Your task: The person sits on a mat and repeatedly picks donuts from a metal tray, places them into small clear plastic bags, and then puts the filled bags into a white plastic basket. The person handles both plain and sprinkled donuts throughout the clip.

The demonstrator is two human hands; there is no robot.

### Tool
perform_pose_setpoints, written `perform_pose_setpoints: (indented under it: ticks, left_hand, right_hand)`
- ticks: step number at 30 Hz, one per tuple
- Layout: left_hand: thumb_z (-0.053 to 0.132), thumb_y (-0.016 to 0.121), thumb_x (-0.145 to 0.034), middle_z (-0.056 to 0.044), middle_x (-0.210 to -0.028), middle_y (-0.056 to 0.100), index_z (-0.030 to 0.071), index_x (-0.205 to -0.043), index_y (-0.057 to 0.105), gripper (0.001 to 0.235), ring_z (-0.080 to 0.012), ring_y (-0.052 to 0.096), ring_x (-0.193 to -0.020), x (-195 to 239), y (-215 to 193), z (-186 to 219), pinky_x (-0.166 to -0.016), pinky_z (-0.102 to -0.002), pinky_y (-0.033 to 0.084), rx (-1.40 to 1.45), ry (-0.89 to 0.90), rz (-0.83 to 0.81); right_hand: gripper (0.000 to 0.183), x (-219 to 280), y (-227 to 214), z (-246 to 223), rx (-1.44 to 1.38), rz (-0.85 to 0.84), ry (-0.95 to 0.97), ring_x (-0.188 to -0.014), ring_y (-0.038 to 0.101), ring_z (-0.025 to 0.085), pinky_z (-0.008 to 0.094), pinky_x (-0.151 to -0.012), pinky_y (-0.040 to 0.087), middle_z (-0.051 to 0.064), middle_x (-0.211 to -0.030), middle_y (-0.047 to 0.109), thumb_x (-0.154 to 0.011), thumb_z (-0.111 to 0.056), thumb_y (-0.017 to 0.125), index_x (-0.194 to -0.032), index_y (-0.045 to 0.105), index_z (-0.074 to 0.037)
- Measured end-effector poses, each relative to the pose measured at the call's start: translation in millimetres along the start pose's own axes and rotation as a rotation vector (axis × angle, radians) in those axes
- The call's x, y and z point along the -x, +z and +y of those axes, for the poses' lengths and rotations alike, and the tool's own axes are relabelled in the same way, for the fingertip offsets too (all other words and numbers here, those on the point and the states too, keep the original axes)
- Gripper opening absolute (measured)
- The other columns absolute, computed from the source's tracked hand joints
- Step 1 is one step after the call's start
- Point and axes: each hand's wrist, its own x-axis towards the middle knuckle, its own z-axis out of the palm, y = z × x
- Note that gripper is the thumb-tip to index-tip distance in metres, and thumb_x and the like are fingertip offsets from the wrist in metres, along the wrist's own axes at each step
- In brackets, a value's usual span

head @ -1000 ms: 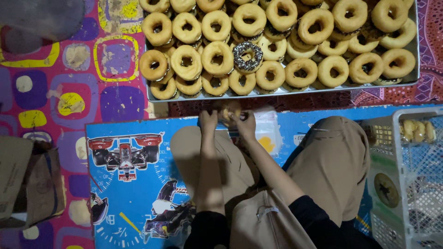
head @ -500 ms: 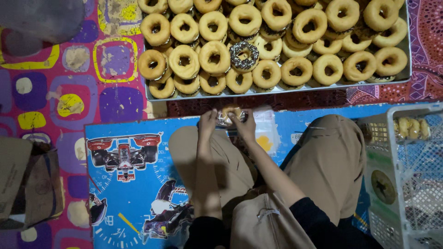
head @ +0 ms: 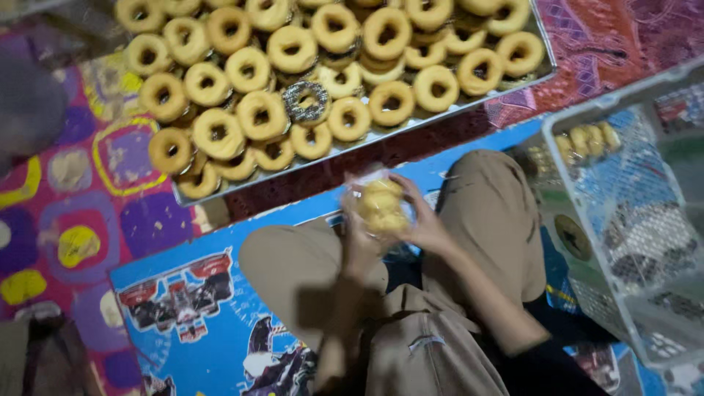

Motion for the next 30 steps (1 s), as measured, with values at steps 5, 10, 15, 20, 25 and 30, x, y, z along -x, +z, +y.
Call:
perform_pose_setpoints:
  ticks: [5,10,15,20,25,30]
  left_hand:
    - [0.059,0.096,-0.06,-0.018,-0.164,0.035,0.002,-0.165,0.017,0.142,-0.0349,0.039,-0.153,62,108,9,-0.13,-0.05,0.033,-0.351,0.39,-0.389]
    - [0.067,0.088,-0.059,-0.022,-0.168,0.035,0.0,-0.168,0.017,0.146,-0.0409,0.037,-0.156,73,134,-19,-0.132,-0.051,0.028,-0.278,0.216,-0.64]
    - [0.068,0.087,-0.063,-0.021,-0.169,0.038,0.004,-0.166,0.026,0.135,-0.036,0.041,-0.154,76,132,-53,-0.13,-0.047,0.033,-0.324,0.29,-0.641]
    - [0.075,0.08,-0.068,-0.022,-0.175,0.03,0.006,-0.165,0.021,0.134,-0.0379,0.031,-0.161,77,162,-48,-0.133,-0.053,0.027,-0.047,0.236,-0.635]
    - [0.079,0.073,-0.08,-0.017,-0.175,0.01,0.008,-0.165,-0.009,0.138,-0.0356,0.016,-0.165,46,203,0,-0.135,-0.055,0.015,0.236,-0.098,-0.68]
    - [0.069,0.056,-0.096,-0.022,-0.165,0.027,0.007,-0.163,0.01,0.102,-0.0397,0.036,-0.149,-1,216,17,-0.125,-0.056,0.032,0.19,-0.191,-0.293]
  right_hand:
    - [0.112,121,-101,-61,0.25,0.012,-0.06,-0.149,0.043,0.031,0.045,-0.123,0.038,0.015,-0.155,0.041,-0.064,-0.026,0.095,-0.156,0.032,-0.01]
    - [0.124,167,-119,-31,0.299,0.102,-0.06,-0.144,0.042,0.033,0.045,-0.118,0.036,0.019,-0.153,0.038,-0.06,-0.032,0.096,-0.156,0.021,-0.007]
    - [0.115,173,-117,-2,0.203,0.132,-0.189,-0.144,0.044,0.035,0.047,-0.12,0.036,0.019,-0.153,0.04,-0.063,-0.031,0.095,-0.154,0.027,-0.012]
    - [0.096,175,-127,-39,0.293,0.167,-0.126,-0.139,0.05,0.034,0.045,-0.116,0.042,0.019,-0.147,0.051,-0.065,-0.029,0.094,-0.143,0.042,-0.012]
    - [0.092,176,-242,-90,0.408,0.504,0.415,-0.11,0.066,0.026,0.04,-0.096,0.052,0.013,-0.122,0.064,-0.059,-0.031,0.093,-0.134,0.047,-0.007]
    - [0.078,105,-420,-21,1.122,0.945,0.217,-0.124,0.053,0.042,0.049,-0.107,0.046,0.021,-0.133,0.057,-0.08,-0.025,0.092,-0.144,0.052,-0.005]
